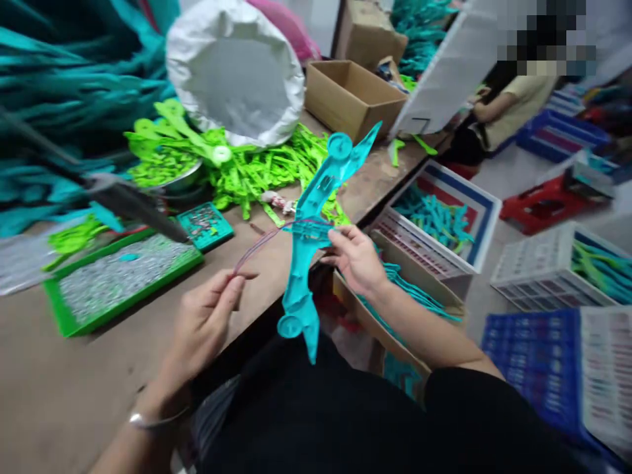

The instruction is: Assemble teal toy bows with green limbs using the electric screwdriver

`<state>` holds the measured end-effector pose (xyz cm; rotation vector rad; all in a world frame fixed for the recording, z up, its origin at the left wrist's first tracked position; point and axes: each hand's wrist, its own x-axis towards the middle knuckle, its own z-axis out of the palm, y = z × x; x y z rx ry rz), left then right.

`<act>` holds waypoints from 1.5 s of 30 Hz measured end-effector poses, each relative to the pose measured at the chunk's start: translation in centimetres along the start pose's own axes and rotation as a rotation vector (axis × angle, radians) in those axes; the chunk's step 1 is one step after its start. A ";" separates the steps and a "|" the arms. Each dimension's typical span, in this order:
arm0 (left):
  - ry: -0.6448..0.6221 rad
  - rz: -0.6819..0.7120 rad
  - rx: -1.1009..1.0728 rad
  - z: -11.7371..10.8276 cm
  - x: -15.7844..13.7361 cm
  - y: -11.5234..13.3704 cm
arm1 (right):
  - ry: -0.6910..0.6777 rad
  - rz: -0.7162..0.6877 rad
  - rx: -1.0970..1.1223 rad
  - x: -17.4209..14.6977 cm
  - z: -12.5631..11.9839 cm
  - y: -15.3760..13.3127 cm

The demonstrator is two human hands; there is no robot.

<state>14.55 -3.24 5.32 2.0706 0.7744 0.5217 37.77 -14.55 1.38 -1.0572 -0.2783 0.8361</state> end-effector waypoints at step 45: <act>0.199 -0.177 0.905 -3.7 -6.0 -15.4 | -0.715 -0.782 -1.541 19.2 17.4 14.7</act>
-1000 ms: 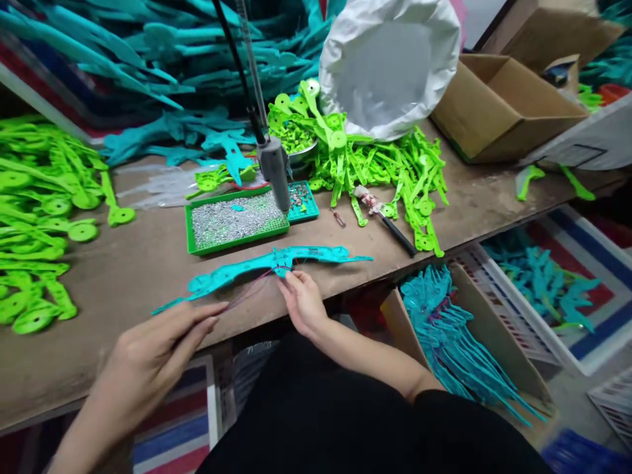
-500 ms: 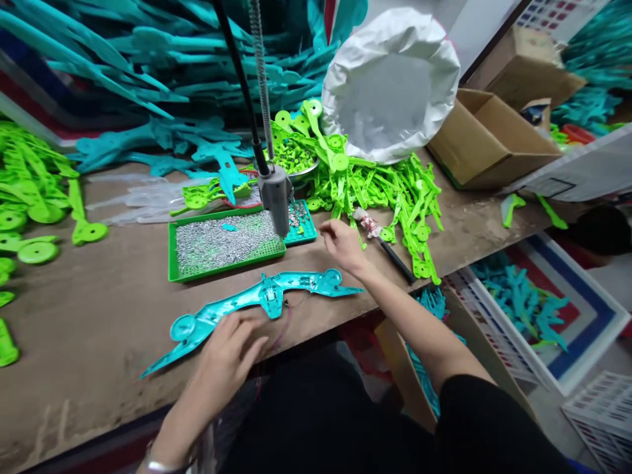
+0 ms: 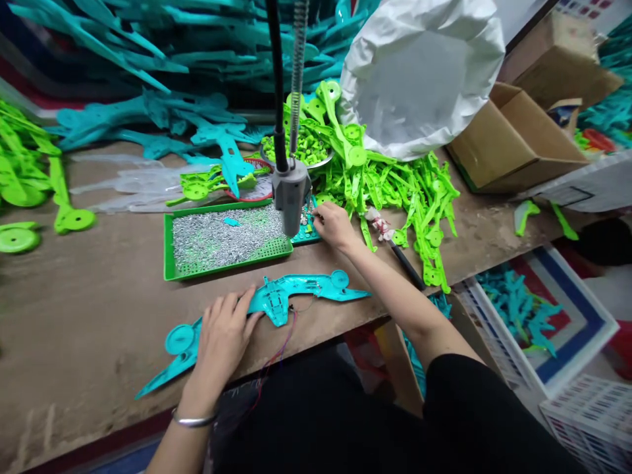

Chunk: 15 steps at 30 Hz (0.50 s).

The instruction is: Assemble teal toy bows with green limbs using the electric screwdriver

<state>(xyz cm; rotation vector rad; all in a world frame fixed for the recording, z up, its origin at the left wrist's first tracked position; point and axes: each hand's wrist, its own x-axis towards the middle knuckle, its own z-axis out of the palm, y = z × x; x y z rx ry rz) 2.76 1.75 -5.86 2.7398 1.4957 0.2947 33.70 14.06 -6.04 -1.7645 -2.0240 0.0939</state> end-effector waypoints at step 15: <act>0.041 -0.029 -0.042 -0.6 -0.1 0.0 | 0.145 0.232 0.365 -2.4 -1.7 -3.0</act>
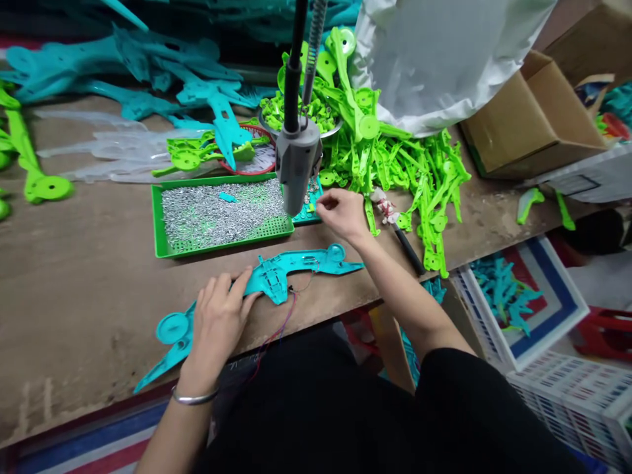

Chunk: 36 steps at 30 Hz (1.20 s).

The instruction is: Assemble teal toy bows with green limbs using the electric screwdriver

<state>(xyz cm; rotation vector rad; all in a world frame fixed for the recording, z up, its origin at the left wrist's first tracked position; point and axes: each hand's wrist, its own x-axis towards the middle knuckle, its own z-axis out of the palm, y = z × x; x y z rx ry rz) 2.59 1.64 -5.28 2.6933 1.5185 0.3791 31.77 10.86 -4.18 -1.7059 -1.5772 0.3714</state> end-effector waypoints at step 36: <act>0.128 -0.037 -0.058 0.2 -0.2 0.5 | -0.067 0.151 -0.208 4.0 2.4 -0.1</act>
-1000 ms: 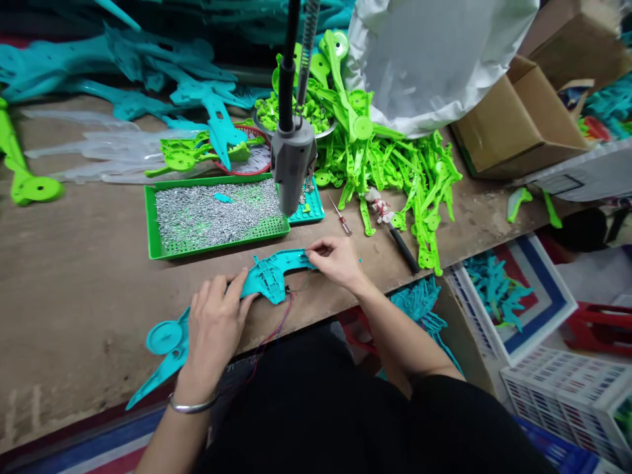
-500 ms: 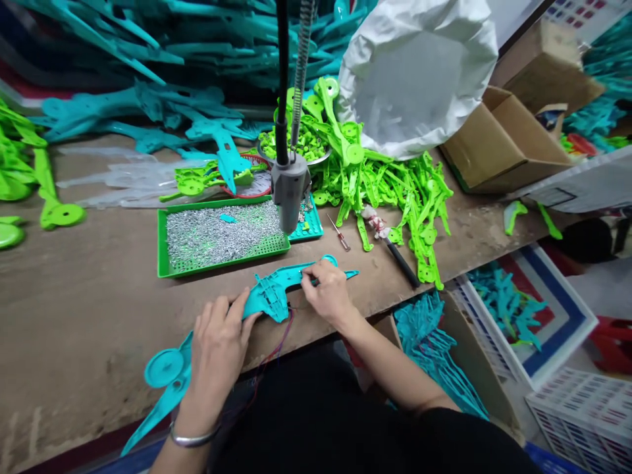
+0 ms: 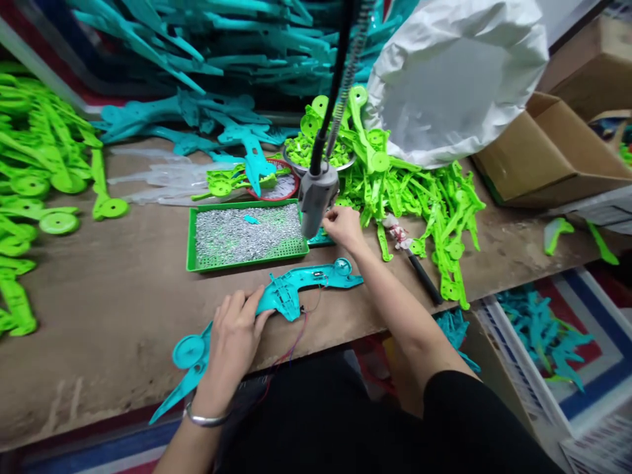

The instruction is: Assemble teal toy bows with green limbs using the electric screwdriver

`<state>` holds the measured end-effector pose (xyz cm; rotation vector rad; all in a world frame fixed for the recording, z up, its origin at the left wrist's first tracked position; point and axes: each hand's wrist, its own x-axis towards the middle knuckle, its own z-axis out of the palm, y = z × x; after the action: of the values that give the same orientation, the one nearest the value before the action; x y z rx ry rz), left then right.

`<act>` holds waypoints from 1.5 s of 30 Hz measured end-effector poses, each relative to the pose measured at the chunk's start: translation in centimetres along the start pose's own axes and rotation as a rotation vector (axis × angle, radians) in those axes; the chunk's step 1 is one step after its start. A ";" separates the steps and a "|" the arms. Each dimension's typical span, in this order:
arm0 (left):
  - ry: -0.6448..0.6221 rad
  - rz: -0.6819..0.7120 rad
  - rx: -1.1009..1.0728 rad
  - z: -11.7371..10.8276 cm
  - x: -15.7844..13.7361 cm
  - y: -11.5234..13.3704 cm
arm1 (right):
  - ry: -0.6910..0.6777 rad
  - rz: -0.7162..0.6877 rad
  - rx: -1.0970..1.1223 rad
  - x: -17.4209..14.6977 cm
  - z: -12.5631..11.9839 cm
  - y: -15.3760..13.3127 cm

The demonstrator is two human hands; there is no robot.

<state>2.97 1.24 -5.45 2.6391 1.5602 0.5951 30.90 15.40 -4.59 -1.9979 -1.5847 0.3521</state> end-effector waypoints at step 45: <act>-0.172 0.004 -0.181 1.1 0.8 -1.9 | -0.120 -0.469 -0.206 -14.9 -0.1 -0.6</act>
<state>2.10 3.07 -6.55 2.4868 1.3854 0.4704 26.51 1.26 -6.22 -1.6952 -2.1744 0.1286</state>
